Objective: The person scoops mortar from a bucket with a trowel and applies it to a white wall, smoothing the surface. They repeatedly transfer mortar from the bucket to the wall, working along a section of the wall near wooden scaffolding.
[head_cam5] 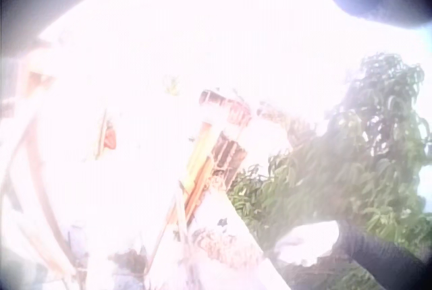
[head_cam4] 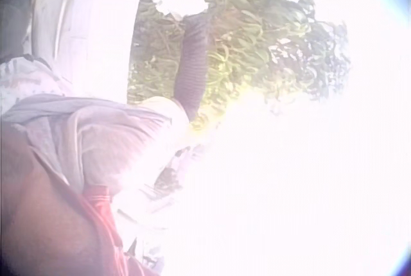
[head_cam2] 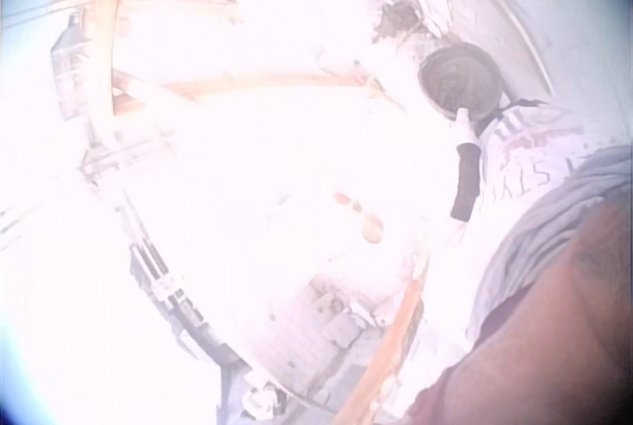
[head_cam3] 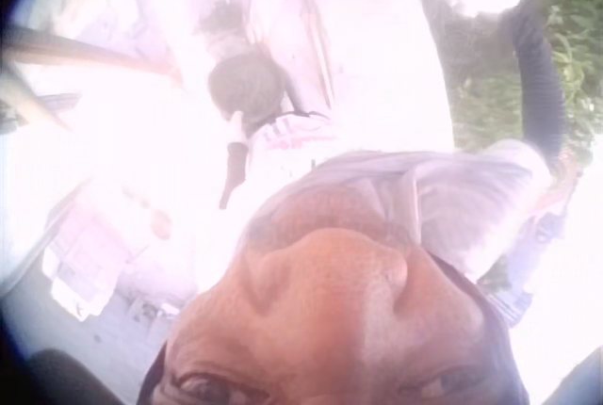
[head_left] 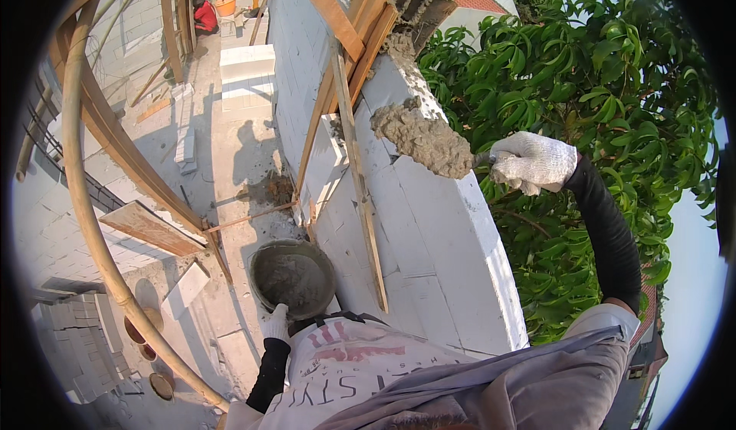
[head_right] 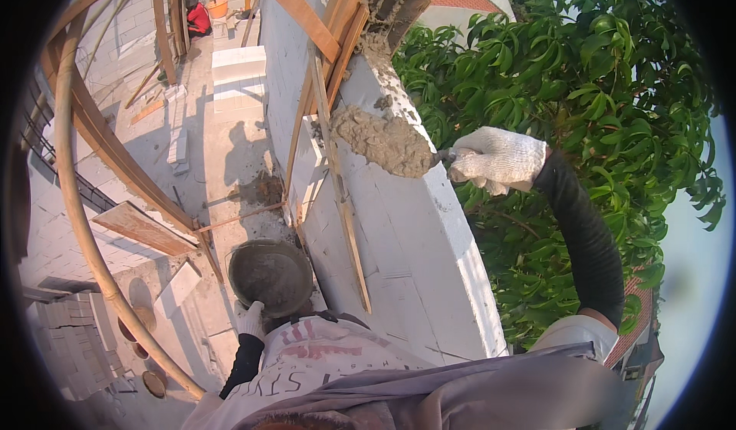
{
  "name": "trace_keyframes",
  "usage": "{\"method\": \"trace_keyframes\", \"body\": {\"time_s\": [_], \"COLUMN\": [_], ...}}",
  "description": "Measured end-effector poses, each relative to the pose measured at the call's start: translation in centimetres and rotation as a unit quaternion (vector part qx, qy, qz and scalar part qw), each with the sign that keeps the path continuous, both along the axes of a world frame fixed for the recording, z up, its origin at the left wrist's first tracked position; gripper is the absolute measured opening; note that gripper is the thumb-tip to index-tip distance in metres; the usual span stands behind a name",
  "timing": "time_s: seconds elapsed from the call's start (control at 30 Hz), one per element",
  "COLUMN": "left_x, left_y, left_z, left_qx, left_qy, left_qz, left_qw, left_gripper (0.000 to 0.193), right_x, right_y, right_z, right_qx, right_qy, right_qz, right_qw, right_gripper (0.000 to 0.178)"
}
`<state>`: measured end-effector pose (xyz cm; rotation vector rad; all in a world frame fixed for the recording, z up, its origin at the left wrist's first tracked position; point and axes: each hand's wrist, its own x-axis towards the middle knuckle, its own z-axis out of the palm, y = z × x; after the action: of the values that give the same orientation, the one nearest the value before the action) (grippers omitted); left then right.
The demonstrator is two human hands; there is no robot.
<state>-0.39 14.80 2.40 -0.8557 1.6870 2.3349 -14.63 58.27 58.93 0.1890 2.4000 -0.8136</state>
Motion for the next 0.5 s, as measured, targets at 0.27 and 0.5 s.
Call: {"method": "trace_keyframes", "body": {"time_s": [0.27,0.5], "left_x": [2.2,2.7], "left_y": [-0.6,0.2], "left_z": [0.7,8.5], "left_qx": [-0.001,0.036], "left_qy": [-0.051,-0.106], "left_qz": [0.023,0.115], "left_qw": [0.998,0.987], "left_gripper": [0.057,0.033], "right_x": [-24.3,-34.7], "right_y": [4.7,-1.1], "right_z": [9.8,-2.4], "right_qx": [0.427,0.649], "right_qy": [0.079,0.205], "right_qz": [-0.056,0.133], "right_qw": [0.899,0.720], "right_gripper": [0.053,0.036]}}
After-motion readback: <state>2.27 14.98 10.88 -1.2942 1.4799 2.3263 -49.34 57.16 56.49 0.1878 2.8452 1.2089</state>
